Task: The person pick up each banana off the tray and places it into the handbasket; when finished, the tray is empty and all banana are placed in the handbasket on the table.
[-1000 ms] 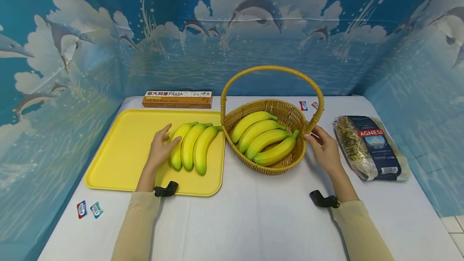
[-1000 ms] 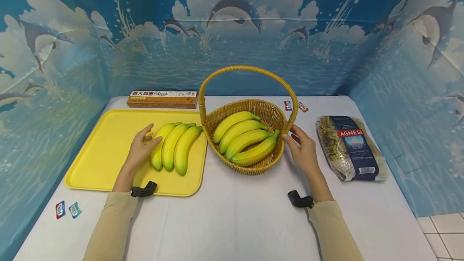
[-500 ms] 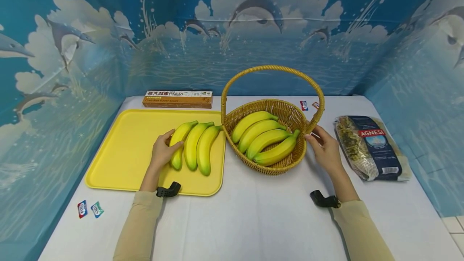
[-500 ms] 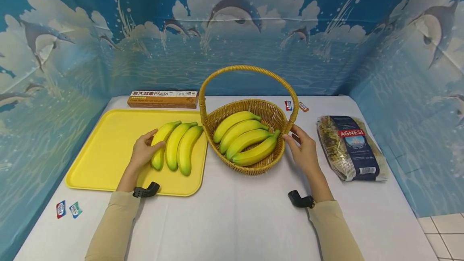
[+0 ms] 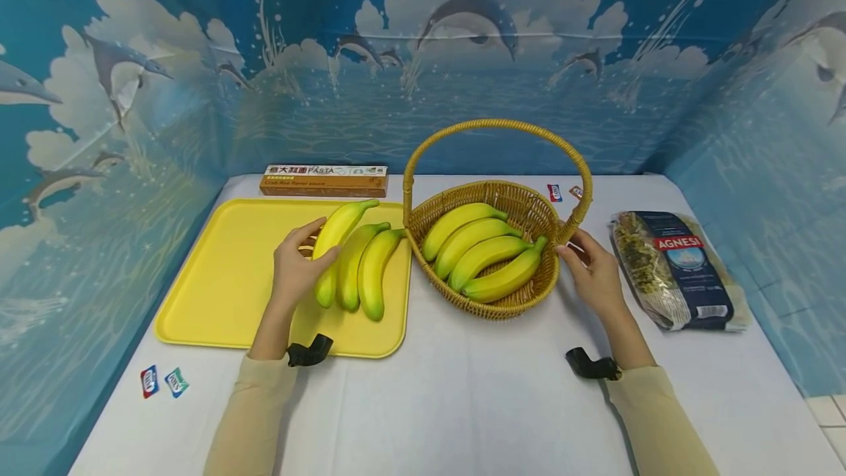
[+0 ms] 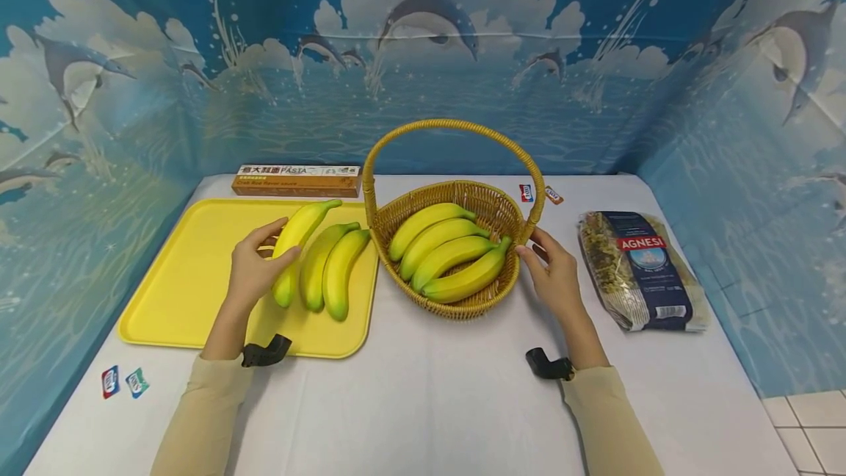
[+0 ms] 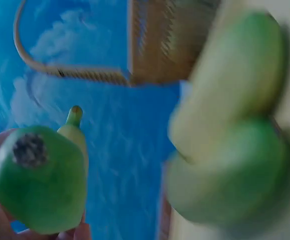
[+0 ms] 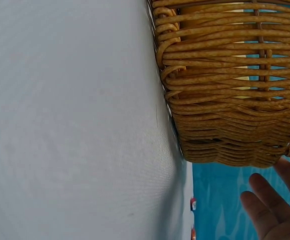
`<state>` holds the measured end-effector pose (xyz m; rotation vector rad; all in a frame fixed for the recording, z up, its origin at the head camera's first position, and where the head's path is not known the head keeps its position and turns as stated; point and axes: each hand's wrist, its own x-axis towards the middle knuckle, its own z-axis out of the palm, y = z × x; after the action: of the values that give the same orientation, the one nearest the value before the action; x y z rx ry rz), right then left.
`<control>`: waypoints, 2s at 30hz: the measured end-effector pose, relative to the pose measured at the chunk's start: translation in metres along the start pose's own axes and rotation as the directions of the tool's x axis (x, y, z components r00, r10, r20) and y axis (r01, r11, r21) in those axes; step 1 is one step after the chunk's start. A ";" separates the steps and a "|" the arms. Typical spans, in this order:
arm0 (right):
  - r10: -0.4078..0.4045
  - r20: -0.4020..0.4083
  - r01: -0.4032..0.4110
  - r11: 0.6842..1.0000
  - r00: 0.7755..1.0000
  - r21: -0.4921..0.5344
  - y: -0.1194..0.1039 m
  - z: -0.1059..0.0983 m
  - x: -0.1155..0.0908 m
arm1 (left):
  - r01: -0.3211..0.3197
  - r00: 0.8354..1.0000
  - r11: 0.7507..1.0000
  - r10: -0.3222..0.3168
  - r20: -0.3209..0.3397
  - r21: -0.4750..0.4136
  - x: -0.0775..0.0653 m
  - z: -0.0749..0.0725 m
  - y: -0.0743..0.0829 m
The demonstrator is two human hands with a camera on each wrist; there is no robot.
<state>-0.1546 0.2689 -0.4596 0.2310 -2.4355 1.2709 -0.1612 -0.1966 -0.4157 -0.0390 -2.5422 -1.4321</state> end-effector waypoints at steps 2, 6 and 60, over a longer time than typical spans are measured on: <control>0.008 0.003 -0.008 1.000 1.000 -0.006 0.000 -0.001 0.000 | -0.059 0.998 0.998 0.060 0.029 -0.024 -0.003 0.005 0.019; 0.012 0.003 -0.012 1.000 1.000 -0.011 0.000 -0.001 0.000 | -0.169 0.980 0.984 0.173 0.098 -0.049 -0.006 0.023 0.054; -0.059 -0.031 0.060 0.998 0.998 0.026 -0.028 -0.002 -0.002 | -0.208 0.968 0.935 0.155 0.197 0.286 0.064 0.186 0.084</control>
<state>-0.1440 0.2545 -0.4385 0.2882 -2.3695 1.2732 -0.2464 -0.0008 -0.4248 -0.3523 -2.7839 -0.9950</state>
